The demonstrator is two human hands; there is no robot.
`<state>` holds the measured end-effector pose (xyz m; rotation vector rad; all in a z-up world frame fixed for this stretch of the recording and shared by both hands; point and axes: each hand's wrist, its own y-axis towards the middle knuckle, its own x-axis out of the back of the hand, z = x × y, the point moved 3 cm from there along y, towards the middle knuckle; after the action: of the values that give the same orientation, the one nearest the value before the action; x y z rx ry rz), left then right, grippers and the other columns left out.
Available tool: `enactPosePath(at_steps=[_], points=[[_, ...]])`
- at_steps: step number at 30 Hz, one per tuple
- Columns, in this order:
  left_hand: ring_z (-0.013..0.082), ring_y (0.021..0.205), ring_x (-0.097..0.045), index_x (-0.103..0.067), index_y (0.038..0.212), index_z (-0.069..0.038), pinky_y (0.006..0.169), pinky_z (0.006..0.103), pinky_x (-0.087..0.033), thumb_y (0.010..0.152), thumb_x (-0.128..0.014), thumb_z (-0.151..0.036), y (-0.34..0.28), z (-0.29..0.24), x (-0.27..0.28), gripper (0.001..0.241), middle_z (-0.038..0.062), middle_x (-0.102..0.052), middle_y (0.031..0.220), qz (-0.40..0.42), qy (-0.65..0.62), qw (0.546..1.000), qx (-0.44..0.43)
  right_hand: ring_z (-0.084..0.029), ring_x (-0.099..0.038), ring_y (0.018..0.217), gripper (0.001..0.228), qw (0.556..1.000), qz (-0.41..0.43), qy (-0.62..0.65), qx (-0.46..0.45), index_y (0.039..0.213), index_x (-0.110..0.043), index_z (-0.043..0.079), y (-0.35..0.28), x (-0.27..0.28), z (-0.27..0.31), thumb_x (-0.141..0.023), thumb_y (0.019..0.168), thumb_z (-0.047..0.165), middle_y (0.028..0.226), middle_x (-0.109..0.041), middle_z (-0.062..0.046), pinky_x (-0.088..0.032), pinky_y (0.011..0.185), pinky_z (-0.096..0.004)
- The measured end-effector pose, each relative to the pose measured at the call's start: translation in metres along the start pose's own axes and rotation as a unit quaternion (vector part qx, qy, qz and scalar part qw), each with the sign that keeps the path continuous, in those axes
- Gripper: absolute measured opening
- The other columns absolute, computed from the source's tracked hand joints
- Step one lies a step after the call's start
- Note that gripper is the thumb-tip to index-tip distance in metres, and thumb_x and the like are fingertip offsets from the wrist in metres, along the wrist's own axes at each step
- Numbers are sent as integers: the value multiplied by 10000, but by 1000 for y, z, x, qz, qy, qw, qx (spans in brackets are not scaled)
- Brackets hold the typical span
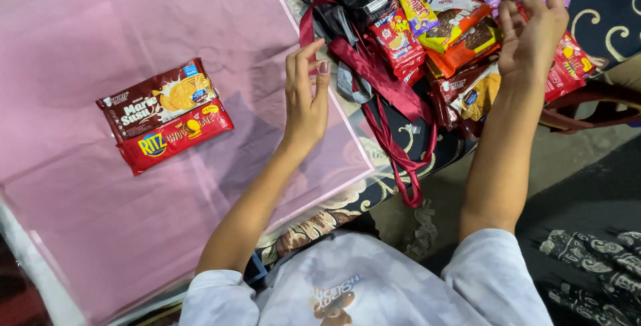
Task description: Arranging various snack and biscuit packets on a cardboard base and pink wrapping paper to create a snack bouquet.
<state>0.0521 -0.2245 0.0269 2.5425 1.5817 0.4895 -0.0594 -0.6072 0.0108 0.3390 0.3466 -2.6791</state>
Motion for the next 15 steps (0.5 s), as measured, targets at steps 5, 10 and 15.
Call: enactPosePath(at_steps=[5, 10, 15], points=[[272, 1161, -627, -536, 1382, -138, 969, 385, -585, 1128, -376, -362, -4, -4, 16, 374, 137, -513, 1347, -5, 17, 1000, -11, -330, -193, 1613, 494, 918, 218, -257, 209, 1607, -149, -21, -50, 10, 32, -436, 1212, -93, 1681, -135, -255, -190, 1331, -463], [262, 1152, -611, -559, 1339, -119, 936, 390, -541, 1116, -357, -395, -15, 2, 30, 408, 134, -522, 1310, 1, 42, 999, 3, -483, -157, 1529, 574, 779, -39, -611, 131, 1661, -262, 67, -113, 55, 49, -575, 1240, 302, 1648, -126, -253, -198, 1218, -645], [280, 1094, -618, -572, 1282, -96, 989, 419, -550, 1107, -371, -341, -33, 33, -1, 362, 143, -566, 1227, 34, 53, 998, 5, -450, -345, 1433, 369, 774, -62, -597, 203, 1530, -467, 36, -85, 127, 3, -545, 1226, 231, 1527, -372, -276, -236, 1125, -619]])
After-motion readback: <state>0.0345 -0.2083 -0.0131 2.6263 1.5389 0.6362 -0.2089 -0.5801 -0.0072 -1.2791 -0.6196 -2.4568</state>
